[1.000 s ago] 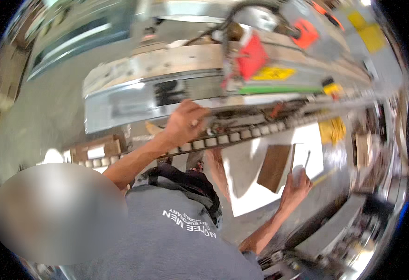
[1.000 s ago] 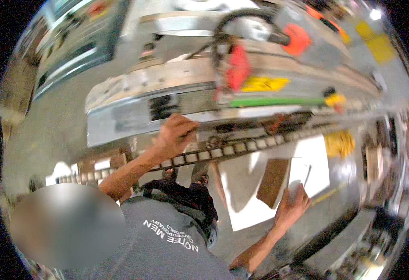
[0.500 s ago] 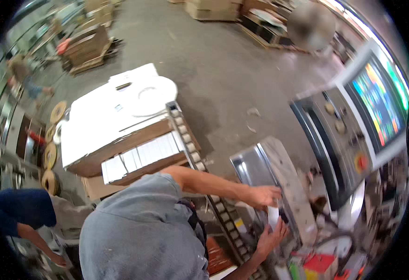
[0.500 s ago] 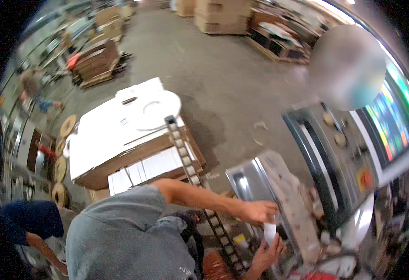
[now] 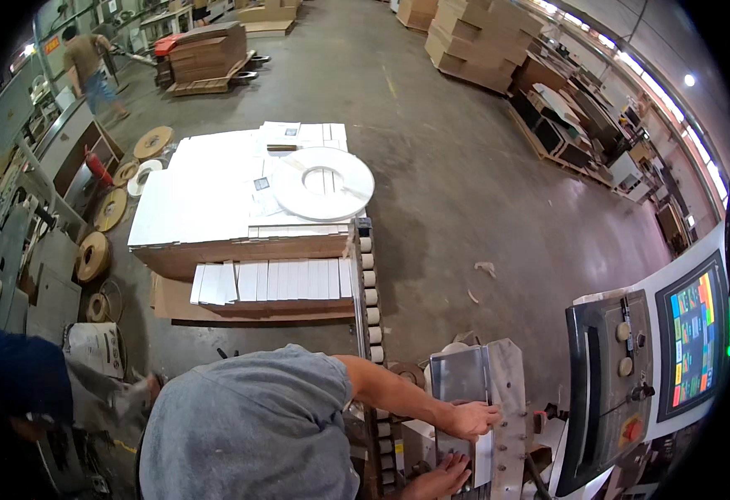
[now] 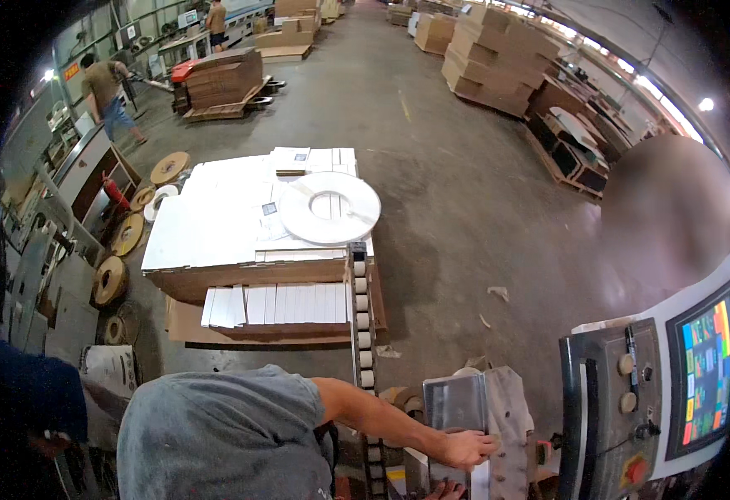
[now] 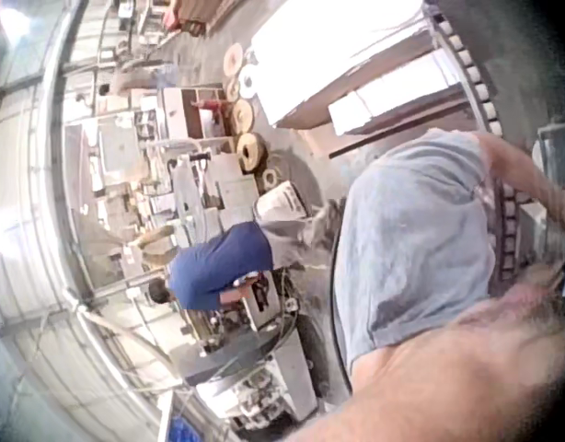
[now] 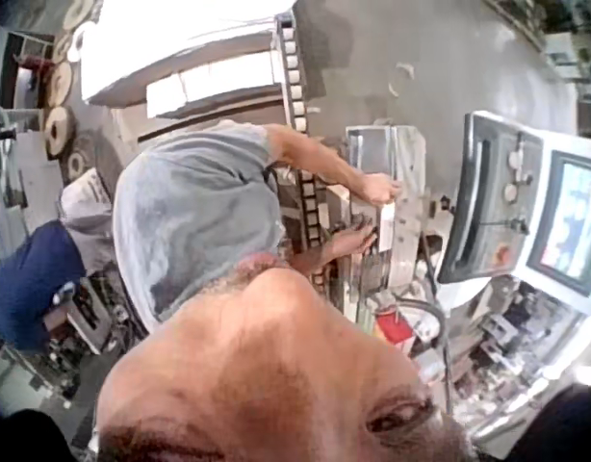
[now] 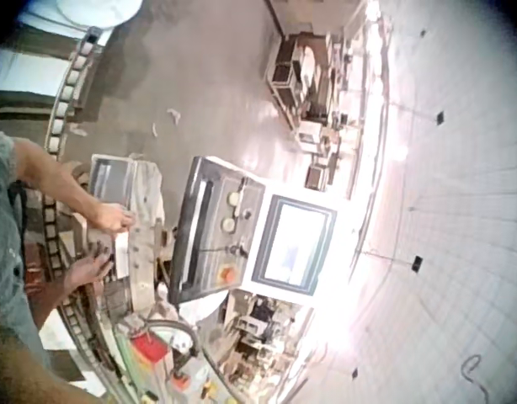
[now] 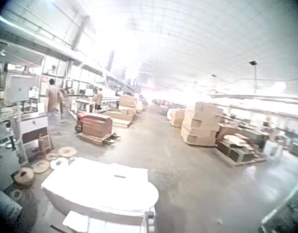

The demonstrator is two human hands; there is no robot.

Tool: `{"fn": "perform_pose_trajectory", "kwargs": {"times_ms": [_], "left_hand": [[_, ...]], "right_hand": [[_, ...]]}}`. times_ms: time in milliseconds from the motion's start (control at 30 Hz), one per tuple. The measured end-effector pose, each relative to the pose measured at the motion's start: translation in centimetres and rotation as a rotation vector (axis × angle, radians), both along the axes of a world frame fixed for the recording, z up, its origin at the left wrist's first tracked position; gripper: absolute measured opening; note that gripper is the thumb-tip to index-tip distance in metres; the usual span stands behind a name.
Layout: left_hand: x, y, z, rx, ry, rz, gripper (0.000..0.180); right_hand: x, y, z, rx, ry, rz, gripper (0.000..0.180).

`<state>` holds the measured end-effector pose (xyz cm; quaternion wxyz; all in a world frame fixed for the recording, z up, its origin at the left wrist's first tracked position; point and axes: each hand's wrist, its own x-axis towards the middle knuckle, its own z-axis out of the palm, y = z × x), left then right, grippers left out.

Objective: The person feeds rectangular boards into an edge banding machine, retrieves a stack of boards from a pallet, and continues feeding them one by one into the machine.

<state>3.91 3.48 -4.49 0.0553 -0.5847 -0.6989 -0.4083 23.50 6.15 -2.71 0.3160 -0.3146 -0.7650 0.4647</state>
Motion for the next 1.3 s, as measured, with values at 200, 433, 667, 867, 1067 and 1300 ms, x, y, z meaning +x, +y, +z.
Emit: {"fn": "perform_pose_trajectory", "kwargs": {"times_ms": [200,433,667,867,1067,1300], "left_hand": [[0.1,-1.5,2.1,-0.223,-0.475,-0.147,0.045],[-6.4,-6.3,4.0,0.121,0.027,-0.018,0.022],[-4.5,-3.4,3.9,0.049,0.017,-0.111,0.028],[-3.7,-3.0,3.6,0.032,-0.023,-0.123,0.027],[-1.6,-0.8,4.5,0.026,-0.002,-0.194,0.025],[2.2,2.4,4.7,-0.055,-0.02,-0.197,0.022]], "right_hand": [[-1.8,0.7,-1.1,-0.532,0.208,-0.177,0.043],[-7.7,-2.1,3.1,-0.627,0.284,-0.16,0.046],[-6.3,-0.6,0.9,-0.48,0.394,-0.279,0.046],[-5.7,-0.6,1.4,-0.462,0.407,-0.271,0.044],[-3.9,2.0,1.5,-0.341,0.291,-0.37,0.037],[-0.9,5.2,1.3,-0.348,0.345,-0.436,0.025]]}}
